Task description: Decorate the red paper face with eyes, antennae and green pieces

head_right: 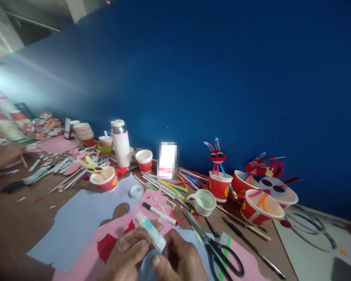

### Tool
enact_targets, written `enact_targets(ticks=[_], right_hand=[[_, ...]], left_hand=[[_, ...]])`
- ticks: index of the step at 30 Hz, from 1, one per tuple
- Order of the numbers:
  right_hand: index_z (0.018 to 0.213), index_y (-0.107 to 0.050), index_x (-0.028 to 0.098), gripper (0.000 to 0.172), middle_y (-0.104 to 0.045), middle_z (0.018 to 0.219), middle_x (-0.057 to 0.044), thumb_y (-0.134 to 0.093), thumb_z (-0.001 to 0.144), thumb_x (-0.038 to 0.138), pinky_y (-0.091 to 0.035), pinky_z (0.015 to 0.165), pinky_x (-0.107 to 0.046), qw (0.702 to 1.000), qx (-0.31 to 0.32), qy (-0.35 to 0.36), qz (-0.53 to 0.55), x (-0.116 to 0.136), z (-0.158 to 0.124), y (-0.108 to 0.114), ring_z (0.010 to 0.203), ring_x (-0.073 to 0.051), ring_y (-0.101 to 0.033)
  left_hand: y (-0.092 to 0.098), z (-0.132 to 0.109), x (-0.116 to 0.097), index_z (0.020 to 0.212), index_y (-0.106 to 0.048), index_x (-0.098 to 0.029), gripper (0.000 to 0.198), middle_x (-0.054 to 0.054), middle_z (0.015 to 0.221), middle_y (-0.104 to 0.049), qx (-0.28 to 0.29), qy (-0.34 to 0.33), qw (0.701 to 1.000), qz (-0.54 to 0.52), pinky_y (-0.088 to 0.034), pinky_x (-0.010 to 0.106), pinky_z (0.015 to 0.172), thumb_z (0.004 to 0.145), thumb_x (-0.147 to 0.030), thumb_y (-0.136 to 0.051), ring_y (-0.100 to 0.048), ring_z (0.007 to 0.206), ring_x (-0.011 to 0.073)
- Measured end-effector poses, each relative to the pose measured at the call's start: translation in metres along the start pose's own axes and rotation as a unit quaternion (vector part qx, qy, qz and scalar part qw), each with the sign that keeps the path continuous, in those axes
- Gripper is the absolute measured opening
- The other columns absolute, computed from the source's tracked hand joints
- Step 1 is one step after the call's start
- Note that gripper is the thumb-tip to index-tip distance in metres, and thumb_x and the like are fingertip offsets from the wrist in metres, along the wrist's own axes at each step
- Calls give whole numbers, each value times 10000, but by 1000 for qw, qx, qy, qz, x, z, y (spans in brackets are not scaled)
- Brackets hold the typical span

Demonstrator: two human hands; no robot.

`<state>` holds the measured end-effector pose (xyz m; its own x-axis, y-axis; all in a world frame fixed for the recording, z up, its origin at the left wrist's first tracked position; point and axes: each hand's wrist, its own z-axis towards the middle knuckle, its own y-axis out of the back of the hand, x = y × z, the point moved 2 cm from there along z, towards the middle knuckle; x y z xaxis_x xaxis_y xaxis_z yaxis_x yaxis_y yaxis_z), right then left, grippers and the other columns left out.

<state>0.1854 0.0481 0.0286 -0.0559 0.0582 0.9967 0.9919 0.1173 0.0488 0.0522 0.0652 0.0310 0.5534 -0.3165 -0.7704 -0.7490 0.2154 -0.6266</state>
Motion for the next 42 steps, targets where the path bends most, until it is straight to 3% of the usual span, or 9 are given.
enact_targets(ticks=[3, 8, 14, 20, 24, 28, 34, 38, 42], right_hand=[[601, -505, 178, 496, -399, 507, 35, -551, 727, 655, -231, 473, -244, 1000, 11, 2, 4, -1, 1, -1, 470, -101, -343], [502, -429, 192, 644, -347, 380, 50, -298, 786, 755, -206, 411, -234, 964, 108, -164, 180, -8, -3, -10, 368, -88, -332], [699, -469, 166, 496, -416, 589, 46, -553, 747, 652, -285, 499, -209, 997, 51, 19, 55, 3, 0, -1, 533, -88, -374], [581, -472, 162, 652, -444, 434, 22, -204, 862, 687, -272, 395, -207, 985, 131, -70, 85, -5, 1, -6, 354, -76, -379], [699, -508, 154, 496, -485, 549, 25, -466, 817, 634, -348, 462, -201, 993, 69, 3, 95, -3, 2, -7, 468, -88, -455], [798, -559, 140, 403, -527, 588, 24, -569, 806, 542, -395, 492, -209, 989, 36, 2, 147, -3, 5, -7, 484, -87, -483], [903, -627, 146, 273, -649, 680, -26, -594, 825, 406, -473, 605, -250, 989, -108, 61, 75, 14, 8, 24, 627, -145, -590], [1036, -649, 199, 267, -689, 708, -30, -573, 828, 348, -519, 583, -260, 970, -179, 124, -104, 31, -2, 40, 643, -176, -640], [1018, -673, 237, 240, -732, 938, -58, -601, 790, 252, -571, 625, -260, 901, -176, 271, -290, 39, -10, 35, 819, -223, -695]], left_hand=[[-2, -1, 1, 677, -719, -165, 191, 51, 691, -695, -5, -8, 1000, 2, -461, 297, 702, 632, -339, -784, -632, 696, 187], [-11, -3, 1, 696, -717, -176, 154, 59, 745, -709, -9, -6, 999, -31, -485, 326, 676, 632, -302, -778, -655, 704, 224], [-9, -5, -4, 669, -720, -174, 175, 61, 779, -711, -62, 4, 998, -15, -457, 347, 810, 596, -310, -804, -644, 809, 232], [-1, 0, 5, 678, -697, -171, 165, 54, 741, -691, -44, 7, 999, 9, -471, 343, 736, 629, -306, -777, -631, 756, 225], [-6, -2, 2, 687, -696, -158, 194, 66, 708, -681, -29, 17, 999, 24, -471, 351, 699, 635, -331, -768, -626, 746, 239], [-13, -5, -2, 724, -685, -158, 208, 65, 708, -678, -23, 31, 999, 24, -463, 331, 678, 653, -341, -751, -621, 731, 224], [0, -1, -9, 680, -682, -151, 170, 77, 982, -662, -134, -21, 980, 143, -437, 275, 747, 674, -313, -735, -589, 873, 212], [12, 8, -15, 827, -707, -149, 196, 62, 821, -688, -179, -9, 971, 155, -440, 268, 702, 724, -315, -691, -595, 777, 185], [19, 11, -19, 802, -724, -155, 189, 53, 812, -701, -203, -26, 966, 160, -439, 245, 695, 703, -316, -711, -591, 797, 175]])
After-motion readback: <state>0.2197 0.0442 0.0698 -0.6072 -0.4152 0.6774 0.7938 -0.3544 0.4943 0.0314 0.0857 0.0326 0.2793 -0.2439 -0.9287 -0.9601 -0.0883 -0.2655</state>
